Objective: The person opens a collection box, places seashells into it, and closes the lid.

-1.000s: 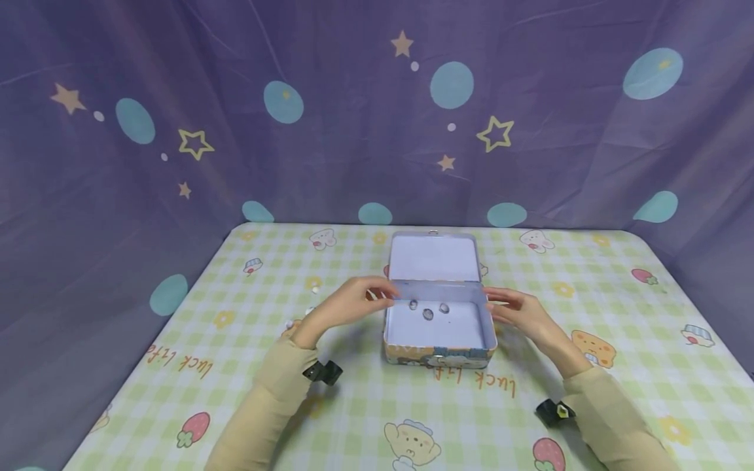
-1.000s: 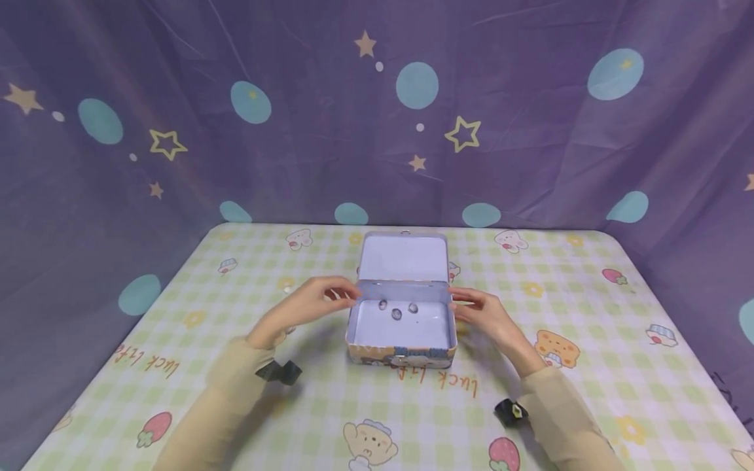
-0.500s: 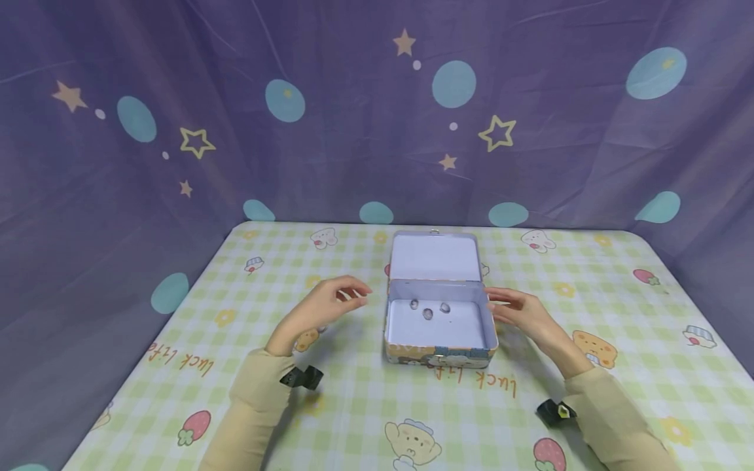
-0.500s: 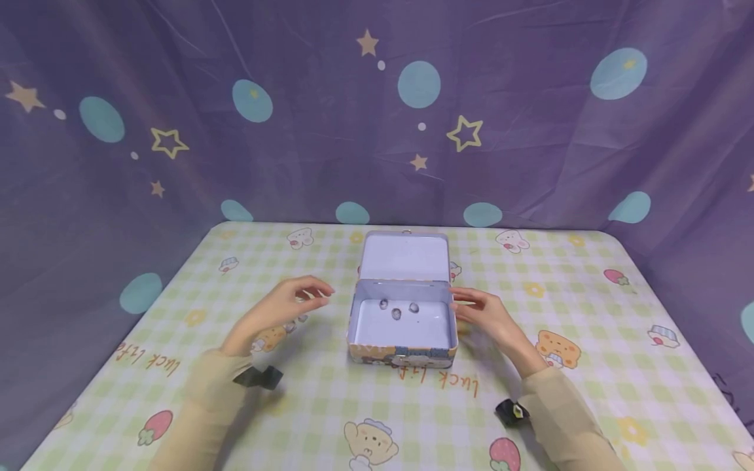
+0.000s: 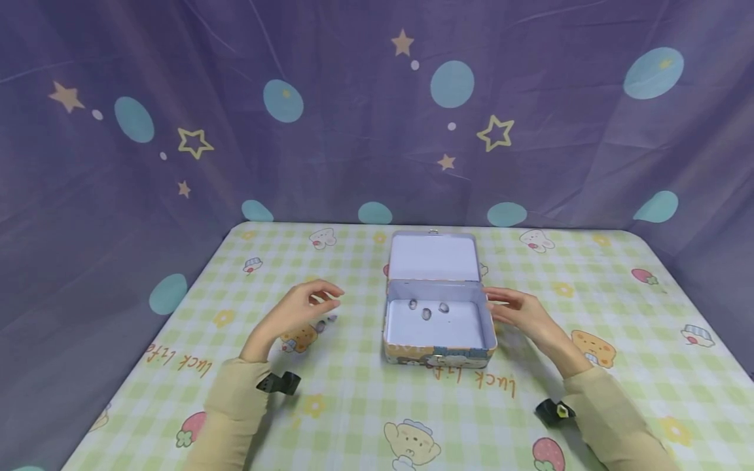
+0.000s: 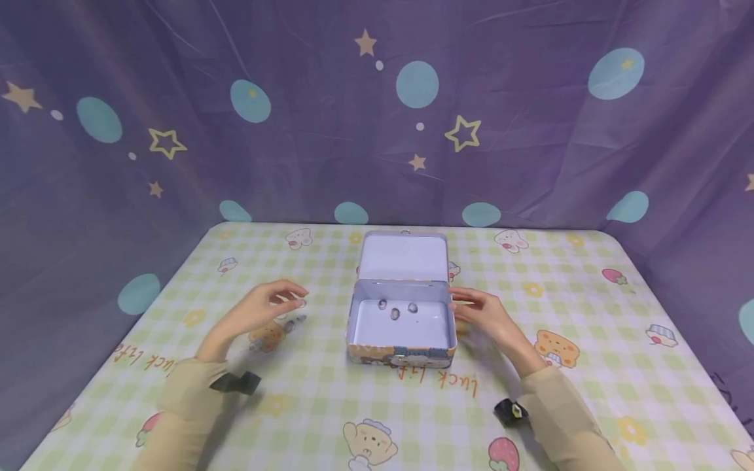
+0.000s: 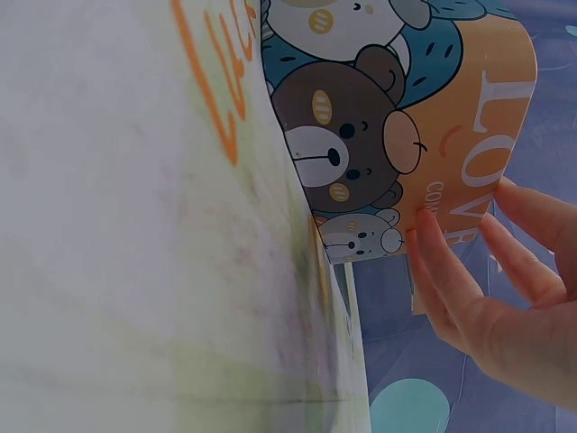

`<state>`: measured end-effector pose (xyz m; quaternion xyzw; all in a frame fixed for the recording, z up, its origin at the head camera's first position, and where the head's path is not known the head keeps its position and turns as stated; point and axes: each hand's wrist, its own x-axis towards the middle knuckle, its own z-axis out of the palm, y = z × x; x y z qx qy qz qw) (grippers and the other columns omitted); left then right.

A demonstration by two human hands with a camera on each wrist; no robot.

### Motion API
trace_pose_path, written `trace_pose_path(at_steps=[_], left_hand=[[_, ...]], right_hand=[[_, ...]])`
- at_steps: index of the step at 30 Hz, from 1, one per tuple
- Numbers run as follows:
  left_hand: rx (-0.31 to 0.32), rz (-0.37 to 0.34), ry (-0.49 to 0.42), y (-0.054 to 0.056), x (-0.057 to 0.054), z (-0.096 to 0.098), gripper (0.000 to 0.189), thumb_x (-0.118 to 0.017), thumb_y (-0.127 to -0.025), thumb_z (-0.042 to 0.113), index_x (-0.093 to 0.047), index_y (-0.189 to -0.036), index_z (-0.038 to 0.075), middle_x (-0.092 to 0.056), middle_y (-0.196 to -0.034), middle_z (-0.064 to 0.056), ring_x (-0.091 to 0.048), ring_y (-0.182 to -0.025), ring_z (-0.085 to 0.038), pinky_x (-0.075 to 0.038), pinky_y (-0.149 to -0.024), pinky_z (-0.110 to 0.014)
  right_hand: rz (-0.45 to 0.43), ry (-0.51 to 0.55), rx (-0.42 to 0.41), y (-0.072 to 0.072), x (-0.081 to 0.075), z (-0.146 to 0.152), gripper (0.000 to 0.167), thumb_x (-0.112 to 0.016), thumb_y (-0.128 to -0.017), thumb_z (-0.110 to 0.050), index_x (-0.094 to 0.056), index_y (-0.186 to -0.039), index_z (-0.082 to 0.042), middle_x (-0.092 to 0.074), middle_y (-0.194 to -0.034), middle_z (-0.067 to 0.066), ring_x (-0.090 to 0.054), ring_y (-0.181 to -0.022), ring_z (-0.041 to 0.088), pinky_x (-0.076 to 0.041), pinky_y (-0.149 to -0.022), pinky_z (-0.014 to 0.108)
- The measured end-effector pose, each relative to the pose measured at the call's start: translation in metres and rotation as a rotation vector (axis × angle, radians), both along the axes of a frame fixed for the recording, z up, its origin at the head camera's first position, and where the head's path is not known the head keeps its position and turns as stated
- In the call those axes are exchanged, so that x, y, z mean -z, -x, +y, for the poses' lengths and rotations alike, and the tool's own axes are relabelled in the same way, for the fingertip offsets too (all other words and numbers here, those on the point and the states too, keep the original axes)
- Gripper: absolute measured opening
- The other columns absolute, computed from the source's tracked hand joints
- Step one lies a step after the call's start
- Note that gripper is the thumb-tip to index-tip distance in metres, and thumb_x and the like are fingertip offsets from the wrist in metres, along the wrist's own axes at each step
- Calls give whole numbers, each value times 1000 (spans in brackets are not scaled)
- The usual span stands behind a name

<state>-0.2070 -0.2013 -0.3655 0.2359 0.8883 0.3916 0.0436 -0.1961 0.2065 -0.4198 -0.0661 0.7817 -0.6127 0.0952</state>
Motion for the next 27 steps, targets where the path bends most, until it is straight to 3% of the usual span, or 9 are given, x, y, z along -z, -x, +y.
trace_pose_path(at_steps=[4, 13, 19, 27], left_hand=[[-17, -1, 23, 0, 2, -12, 21, -56, -87, 22, -61, -105, 11, -57, -108, -5, -56, -89, -18, -44, -76, -34], [-61, -30, 14, -1, 12, -33, 26, -58, -86, 19, -61, -104, 1, -59, -105, -15, -57, -88, -22, -45, -74, -33], [-78, -42, 57, -1, 18, -45, 26, -58, -86, 17, -60, -104, -1, -61, -102, -14, -57, -86, -23, -46, -72, -32], [-109, -53, 105, -2, 23, -54, 24, -58, -85, 13, -60, -103, -2, -59, -105, -16, -57, -87, -26, -47, -70, -31]], right_hand=[[3, 2, -1, 1, 0, 0, 55, -59, -85, -24, -41, -129, 2, -41, -128, 25, -54, -90, 0, -46, -82, 25], [6, 1, 2, 1, 0, -1, 55, -59, -85, -24, -41, -129, 3, -42, -127, 26, -55, -92, 4, -47, -81, 25], [-2, -1, 3, 1, 0, -1, 57, -60, -84, -27, -42, -128, 3, -42, -127, 26, -55, -98, 13, -47, -81, 25], [-20, -4, 15, -1, -1, -1, 56, -60, -84, -26, -42, -128, 3, -42, -127, 25, -56, -96, 10, -47, -81, 25]])
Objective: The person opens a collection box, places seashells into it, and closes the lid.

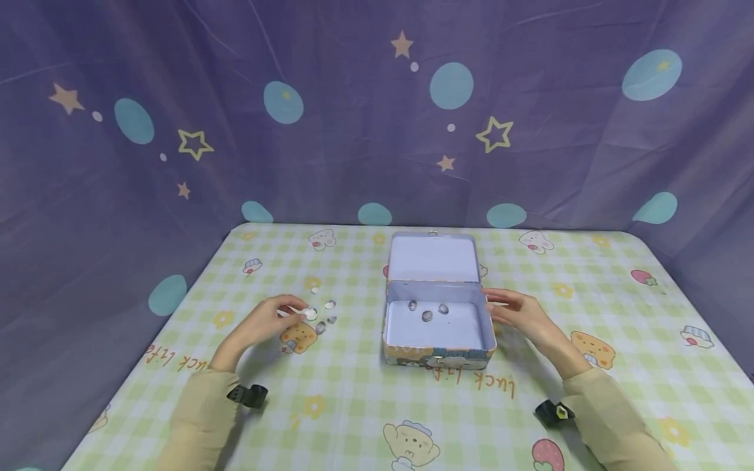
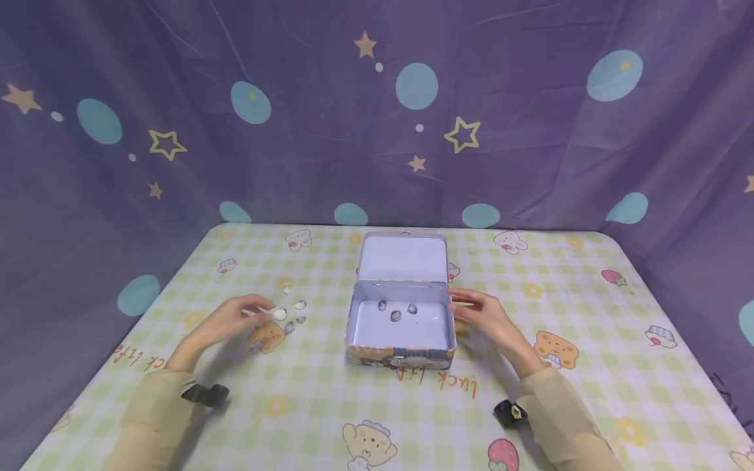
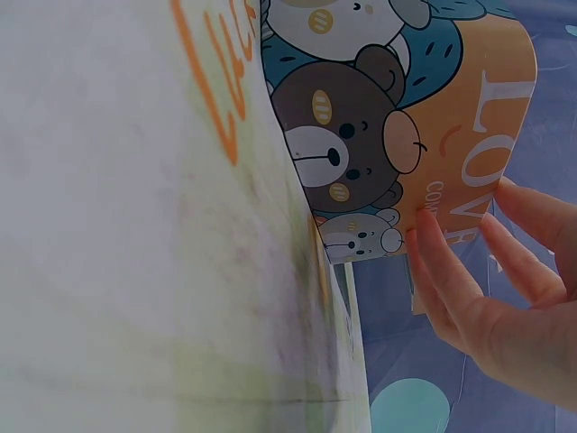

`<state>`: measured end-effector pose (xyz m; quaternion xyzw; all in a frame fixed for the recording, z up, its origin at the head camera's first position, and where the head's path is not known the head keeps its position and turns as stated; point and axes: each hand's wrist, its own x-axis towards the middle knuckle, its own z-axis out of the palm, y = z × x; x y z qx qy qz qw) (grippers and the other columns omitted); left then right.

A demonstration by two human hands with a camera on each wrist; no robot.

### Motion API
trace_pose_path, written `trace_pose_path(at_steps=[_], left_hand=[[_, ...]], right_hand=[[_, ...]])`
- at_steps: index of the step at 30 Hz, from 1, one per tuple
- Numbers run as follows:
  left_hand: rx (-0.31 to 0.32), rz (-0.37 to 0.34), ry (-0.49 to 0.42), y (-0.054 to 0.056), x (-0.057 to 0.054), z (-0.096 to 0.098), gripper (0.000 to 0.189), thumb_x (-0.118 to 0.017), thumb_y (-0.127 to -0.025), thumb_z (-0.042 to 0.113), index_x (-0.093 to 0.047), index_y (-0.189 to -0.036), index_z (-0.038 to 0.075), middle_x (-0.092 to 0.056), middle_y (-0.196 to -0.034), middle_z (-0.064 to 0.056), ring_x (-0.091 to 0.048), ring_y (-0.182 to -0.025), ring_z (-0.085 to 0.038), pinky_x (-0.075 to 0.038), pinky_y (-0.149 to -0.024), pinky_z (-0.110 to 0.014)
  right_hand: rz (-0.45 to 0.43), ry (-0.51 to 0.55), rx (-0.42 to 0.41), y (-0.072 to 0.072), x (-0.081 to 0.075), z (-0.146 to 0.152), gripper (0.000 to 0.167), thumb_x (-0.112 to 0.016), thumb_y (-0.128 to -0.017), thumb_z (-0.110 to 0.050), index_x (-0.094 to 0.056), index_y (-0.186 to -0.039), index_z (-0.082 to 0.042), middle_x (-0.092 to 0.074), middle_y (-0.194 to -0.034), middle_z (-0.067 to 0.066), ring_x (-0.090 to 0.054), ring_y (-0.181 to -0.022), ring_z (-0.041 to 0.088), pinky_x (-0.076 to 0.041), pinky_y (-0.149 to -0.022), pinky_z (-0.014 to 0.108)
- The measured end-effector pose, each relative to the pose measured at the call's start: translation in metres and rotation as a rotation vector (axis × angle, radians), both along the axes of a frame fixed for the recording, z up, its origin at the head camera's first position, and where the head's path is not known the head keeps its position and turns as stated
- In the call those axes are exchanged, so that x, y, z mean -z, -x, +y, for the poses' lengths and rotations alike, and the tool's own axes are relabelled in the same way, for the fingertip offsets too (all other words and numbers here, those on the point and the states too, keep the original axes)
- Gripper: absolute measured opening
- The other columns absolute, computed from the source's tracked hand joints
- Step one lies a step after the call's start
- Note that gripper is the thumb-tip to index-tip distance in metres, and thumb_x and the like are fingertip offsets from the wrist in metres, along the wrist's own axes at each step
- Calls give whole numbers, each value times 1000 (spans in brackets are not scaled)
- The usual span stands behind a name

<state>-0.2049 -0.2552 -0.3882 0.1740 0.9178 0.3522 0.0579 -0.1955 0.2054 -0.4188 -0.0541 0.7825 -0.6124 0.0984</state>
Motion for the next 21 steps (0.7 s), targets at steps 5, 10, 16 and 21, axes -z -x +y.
trace_pose_path(at_steps=[5, 10, 16, 21], left_hand=[[-20, -15, 19, -3, 0, -4, 26, -59, -83, 12, -59, -104, -4, -57, -105, -19, -56, -88, -29, -48, -68, -32], [-34, -22, 74, -2, 5, -9, 27, -60, -83, 12, -58, -105, -3, -58, -105, -20, -56, -89, -31, -48, -71, -37], [-69, -41, 135, 0, 13, -15, 26, -59, -83, 12, -58, -106, 0, -58, -107, -18, -55, -94, -33, -46, -77, -43], [-61, -30, 165, 1, 18, -18, 25, -59, -83, 12, -59, -104, -1, -57, -107, -19, -55, -95, -34, -44, -81, -46]], right_hand=[[1, 8, -2, -1, -1, 0, 56, -60, -85, -25, -41, -129, 3, -42, -127, 26, -56, -95, 8, -46, -81, 24], [-2, 13, -2, -1, -1, 0, 56, -60, -84, -25, -40, -129, 3, -41, -127, 26, -56, -97, 10, -46, -82, 24], [-1, 0, -3, -1, 0, 0, 57, -60, -84, -27, -41, -129, 3, -41, -127, 26, -54, -103, 23, -47, -82, 24], [7, 9, 1, 0, 1, 0, 56, -60, -84, -25, -41, -128, 4, -42, -126, 27, -56, -96, 10, -47, -81, 24]])
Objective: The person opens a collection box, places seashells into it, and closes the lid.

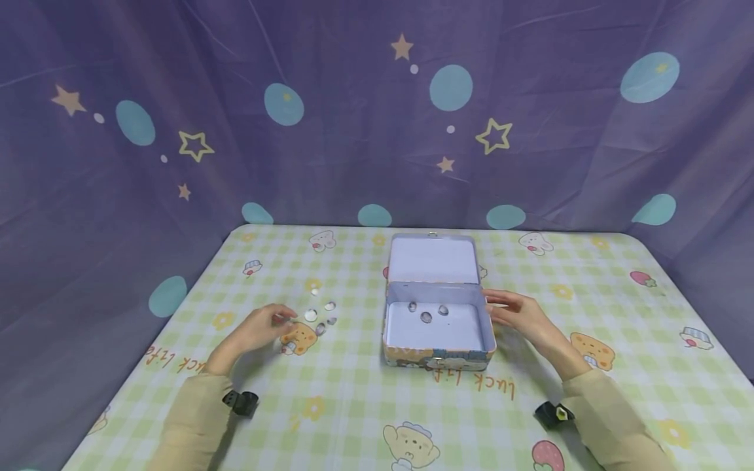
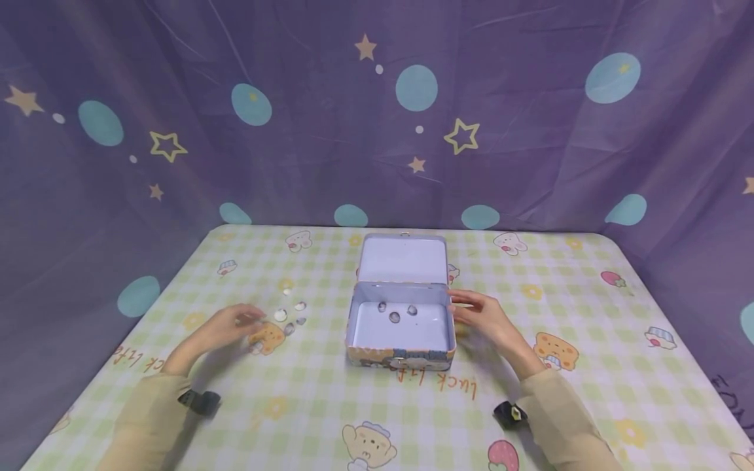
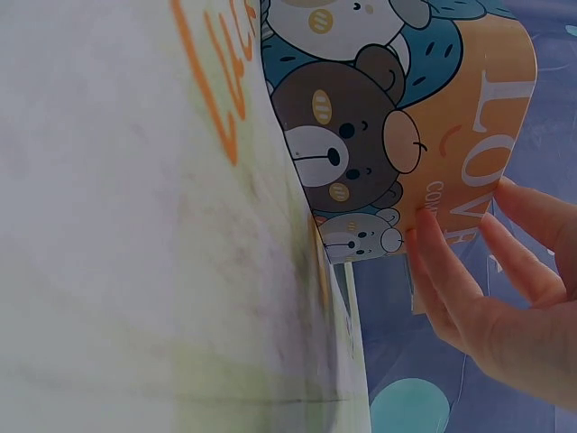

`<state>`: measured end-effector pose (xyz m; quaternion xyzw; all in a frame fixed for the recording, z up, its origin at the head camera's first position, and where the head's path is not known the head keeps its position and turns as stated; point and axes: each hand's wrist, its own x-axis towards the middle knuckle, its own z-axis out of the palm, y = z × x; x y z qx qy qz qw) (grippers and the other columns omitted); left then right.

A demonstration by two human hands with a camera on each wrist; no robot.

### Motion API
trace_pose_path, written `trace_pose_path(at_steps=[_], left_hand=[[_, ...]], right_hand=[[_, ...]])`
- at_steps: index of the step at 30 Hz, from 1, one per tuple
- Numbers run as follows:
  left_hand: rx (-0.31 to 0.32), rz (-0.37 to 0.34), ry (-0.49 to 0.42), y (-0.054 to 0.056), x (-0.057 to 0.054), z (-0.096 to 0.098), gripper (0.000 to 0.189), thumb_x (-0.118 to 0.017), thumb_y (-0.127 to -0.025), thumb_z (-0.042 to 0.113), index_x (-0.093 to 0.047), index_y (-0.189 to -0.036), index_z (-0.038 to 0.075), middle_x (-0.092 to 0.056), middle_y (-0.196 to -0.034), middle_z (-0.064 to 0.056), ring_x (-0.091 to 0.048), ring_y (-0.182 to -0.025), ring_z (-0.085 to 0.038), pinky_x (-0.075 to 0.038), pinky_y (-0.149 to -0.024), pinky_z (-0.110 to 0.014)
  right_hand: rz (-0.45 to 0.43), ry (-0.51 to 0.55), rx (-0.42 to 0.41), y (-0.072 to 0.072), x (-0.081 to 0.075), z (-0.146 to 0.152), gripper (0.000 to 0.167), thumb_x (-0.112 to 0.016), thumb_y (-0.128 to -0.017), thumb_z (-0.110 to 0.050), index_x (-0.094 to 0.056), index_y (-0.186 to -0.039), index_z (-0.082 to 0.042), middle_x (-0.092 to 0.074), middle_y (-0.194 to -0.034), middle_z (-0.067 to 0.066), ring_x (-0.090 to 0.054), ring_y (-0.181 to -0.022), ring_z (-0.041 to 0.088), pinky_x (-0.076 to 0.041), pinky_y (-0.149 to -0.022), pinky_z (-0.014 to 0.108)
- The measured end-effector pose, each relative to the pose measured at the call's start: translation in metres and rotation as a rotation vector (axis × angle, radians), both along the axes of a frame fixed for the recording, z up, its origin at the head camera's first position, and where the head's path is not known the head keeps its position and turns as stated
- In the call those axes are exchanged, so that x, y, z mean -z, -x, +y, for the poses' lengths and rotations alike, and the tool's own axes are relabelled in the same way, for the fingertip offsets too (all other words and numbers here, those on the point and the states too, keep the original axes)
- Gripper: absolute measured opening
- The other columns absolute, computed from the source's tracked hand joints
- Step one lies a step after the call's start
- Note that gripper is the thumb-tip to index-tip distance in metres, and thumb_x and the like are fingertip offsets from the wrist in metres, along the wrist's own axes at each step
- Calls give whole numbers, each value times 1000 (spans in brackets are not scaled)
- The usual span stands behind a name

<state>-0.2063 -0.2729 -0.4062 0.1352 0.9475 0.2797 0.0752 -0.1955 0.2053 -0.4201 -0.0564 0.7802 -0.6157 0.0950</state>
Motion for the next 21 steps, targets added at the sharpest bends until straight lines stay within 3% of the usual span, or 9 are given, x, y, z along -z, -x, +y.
trace_pose_path(at_steps=[4, 11, 21], left_hand=[[8, -7, -2, 0, 2, 0, 23, -58, -82, 8, -59, -103, -3, -58, -104, -19, -55, -93, -34, -45, -79, -45], [5, 2, 26, 0, 3, 0, 20, -58, -81, 4, -61, -100, -2, -58, -95, -14, -55, -86, -27, -46, -73, -40], [10, 37, 43, 3, 8, 0, 15, -59, -79, 0, -63, -94, -1, -55, -86, -9, -52, -79, -22, -44, -71, -38]], right_hand=[[6, 9, 0, 0, 0, 0, 55, -60, -84, -23, -41, -128, 5, -42, -126, 27, -56, -92, 4, -47, -81, 23], [3, 4, -1, 0, 1, 0, 55, -60, -84, -25, -41, -128, 4, -42, -126, 27, -56, -99, 15, -46, -82, 24], [5, 5, -1, 0, 1, 0, 55, -60, -85, -24, -41, -129, 3, -42, -126, 26, -56, -98, 14, -47, -82, 25]])
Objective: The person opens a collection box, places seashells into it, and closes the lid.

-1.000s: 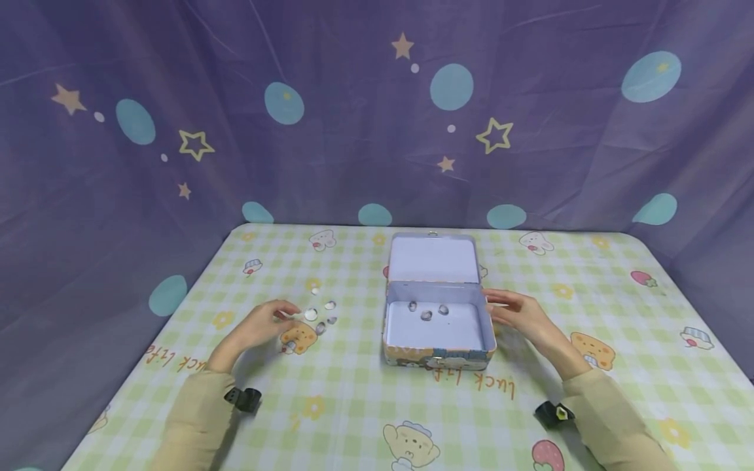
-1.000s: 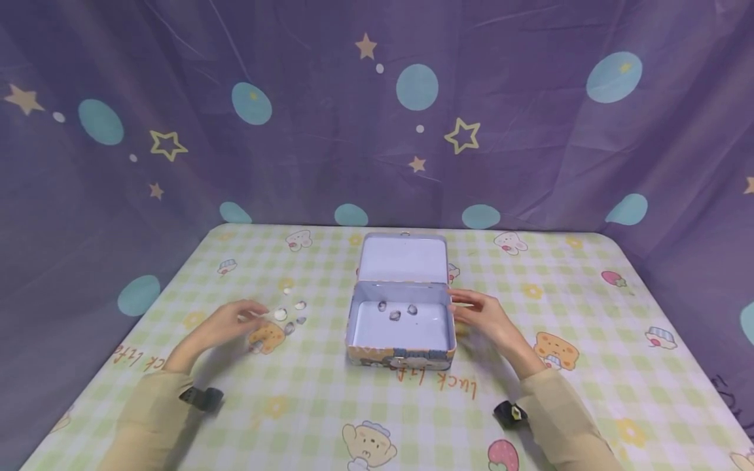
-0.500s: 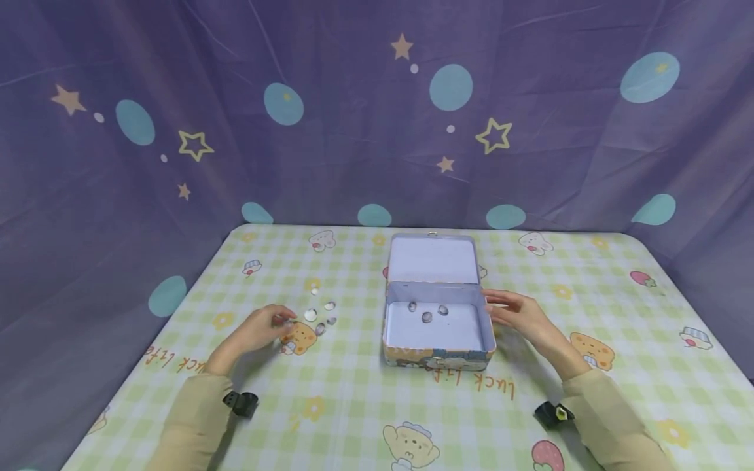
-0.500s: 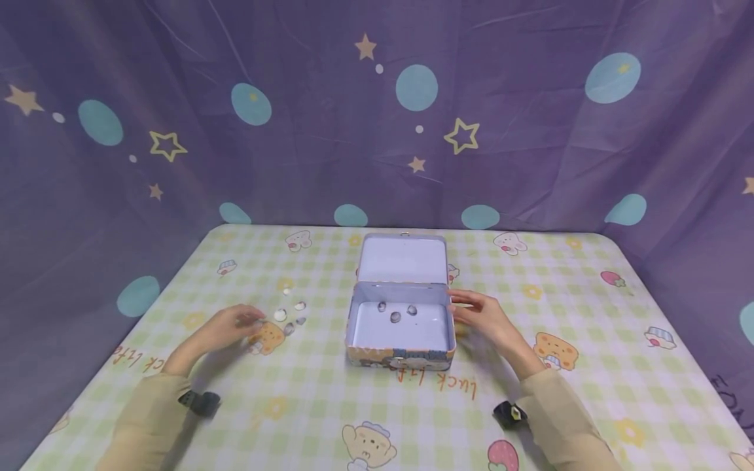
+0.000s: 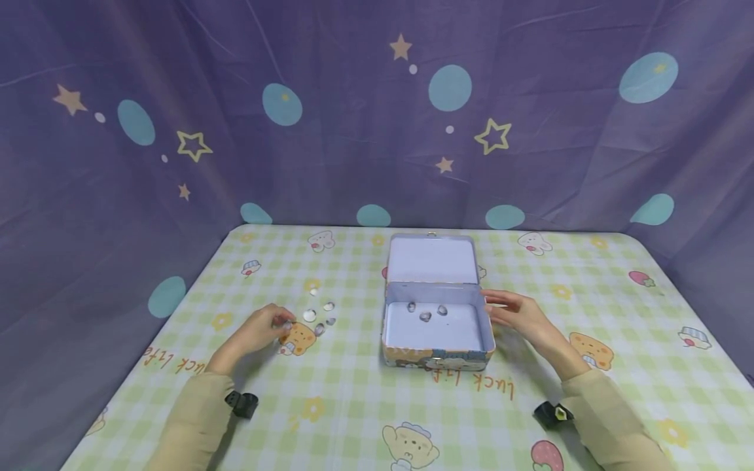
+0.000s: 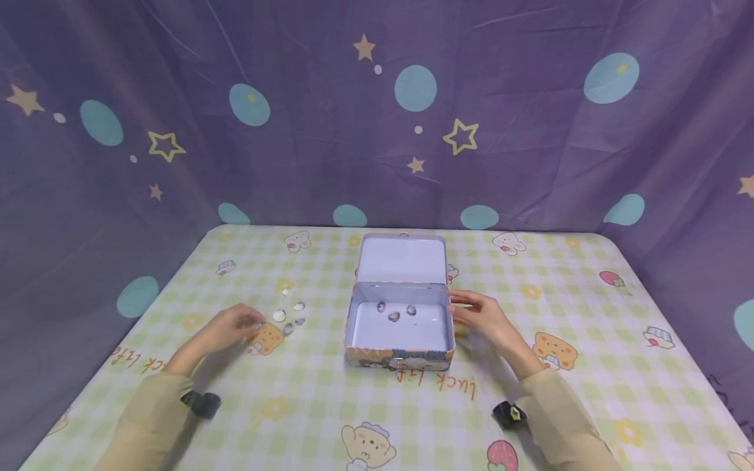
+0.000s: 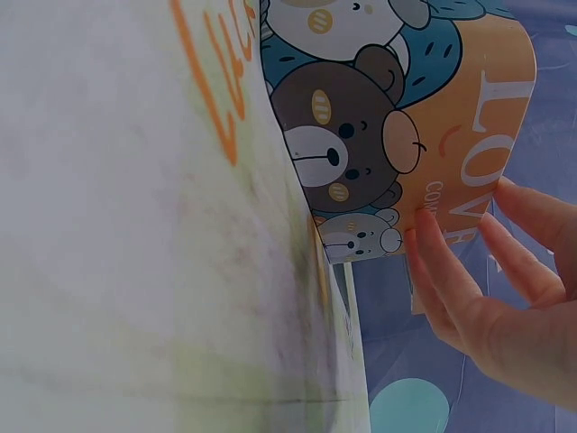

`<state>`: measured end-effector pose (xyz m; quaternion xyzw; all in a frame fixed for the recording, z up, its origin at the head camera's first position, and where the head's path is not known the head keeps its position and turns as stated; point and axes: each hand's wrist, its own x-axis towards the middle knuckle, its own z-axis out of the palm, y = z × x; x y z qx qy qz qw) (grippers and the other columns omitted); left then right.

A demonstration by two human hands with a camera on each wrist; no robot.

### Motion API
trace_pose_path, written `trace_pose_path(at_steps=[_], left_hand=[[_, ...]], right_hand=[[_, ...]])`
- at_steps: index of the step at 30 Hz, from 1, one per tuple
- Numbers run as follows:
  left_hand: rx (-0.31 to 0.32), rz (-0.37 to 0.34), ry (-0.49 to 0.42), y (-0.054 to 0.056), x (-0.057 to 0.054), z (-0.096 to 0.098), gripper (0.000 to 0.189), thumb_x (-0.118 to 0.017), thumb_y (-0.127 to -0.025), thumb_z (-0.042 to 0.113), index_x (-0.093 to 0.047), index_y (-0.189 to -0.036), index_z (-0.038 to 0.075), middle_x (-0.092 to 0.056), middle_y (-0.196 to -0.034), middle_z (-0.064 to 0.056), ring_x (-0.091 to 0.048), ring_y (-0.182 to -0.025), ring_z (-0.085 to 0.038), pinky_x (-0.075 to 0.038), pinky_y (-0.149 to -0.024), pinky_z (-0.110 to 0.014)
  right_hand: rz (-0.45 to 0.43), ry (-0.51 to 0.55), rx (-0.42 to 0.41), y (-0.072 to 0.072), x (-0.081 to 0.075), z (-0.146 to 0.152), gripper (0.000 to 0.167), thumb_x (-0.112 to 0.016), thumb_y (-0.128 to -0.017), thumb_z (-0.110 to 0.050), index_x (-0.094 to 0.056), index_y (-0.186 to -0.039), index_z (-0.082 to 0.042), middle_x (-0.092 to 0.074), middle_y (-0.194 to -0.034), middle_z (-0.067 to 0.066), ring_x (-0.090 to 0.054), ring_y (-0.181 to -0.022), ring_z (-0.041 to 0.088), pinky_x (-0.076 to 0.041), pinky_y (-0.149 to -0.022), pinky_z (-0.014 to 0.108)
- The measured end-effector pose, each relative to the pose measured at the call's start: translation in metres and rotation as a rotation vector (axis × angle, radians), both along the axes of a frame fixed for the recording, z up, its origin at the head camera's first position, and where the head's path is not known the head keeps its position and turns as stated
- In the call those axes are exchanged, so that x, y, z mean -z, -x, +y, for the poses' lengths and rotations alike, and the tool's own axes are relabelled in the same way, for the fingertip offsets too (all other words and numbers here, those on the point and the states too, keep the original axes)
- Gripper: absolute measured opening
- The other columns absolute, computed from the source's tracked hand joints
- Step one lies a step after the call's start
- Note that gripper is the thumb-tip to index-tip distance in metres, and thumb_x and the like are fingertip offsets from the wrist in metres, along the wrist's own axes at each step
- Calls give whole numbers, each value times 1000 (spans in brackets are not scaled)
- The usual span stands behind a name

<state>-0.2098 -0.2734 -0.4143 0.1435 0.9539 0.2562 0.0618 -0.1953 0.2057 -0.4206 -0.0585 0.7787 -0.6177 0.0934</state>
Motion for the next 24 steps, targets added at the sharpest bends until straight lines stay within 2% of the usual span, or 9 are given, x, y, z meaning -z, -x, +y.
trace_pose_path(at_steps=[6, 12, 19, 24], left_hand=[[-20, -5, 16, 0, 1, 2, 14, -59, -78, -1, -63, -91, 0, -54, -85, -9, -52, -79, -23, -44, -70, -38], [-44, -25, 41, 1, 1, 4, 13, -59, -77, -3, -64, -89, 1, -54, -84, -9, -52, -79, -23, -44, -70, -38], [-69, -53, 68, 3, 2, 5, 10, -59, -77, -2, -63, -85, 3, -56, -80, -6, -52, -76, -20, -44, -71, -38], [-85, -68, 72, 4, 2, 5, 9, -58, -79, 0, -63, -84, 4, -56, -78, -4, -50, -73, -17, -43, -67, -35]], right_hand=[[4, 0, -6, 1, 1, 0, 54, -60, -85, -24, -42, -128, 3, -42, -126, 25, -56, -94, 6, -46, -81, 24], [12, -9, -12, 1, 2, 0, 53, -59, -85, -23, -41, -128, 3, -42, -126, 26, -56, -98, 13, -46, -82, 25], [-2, 2, -1, 2, 1, 0, 53, -60, -85, -22, -42, -128, 2, -42, -127, 25, -56, -95, 7, -47, -81, 24], [8, 8, -7, 1, 1, -1, 53, -59, -85, -22, -42, -128, 3, -42, -127, 26, -56, -97, 11, -46, -82, 24]])
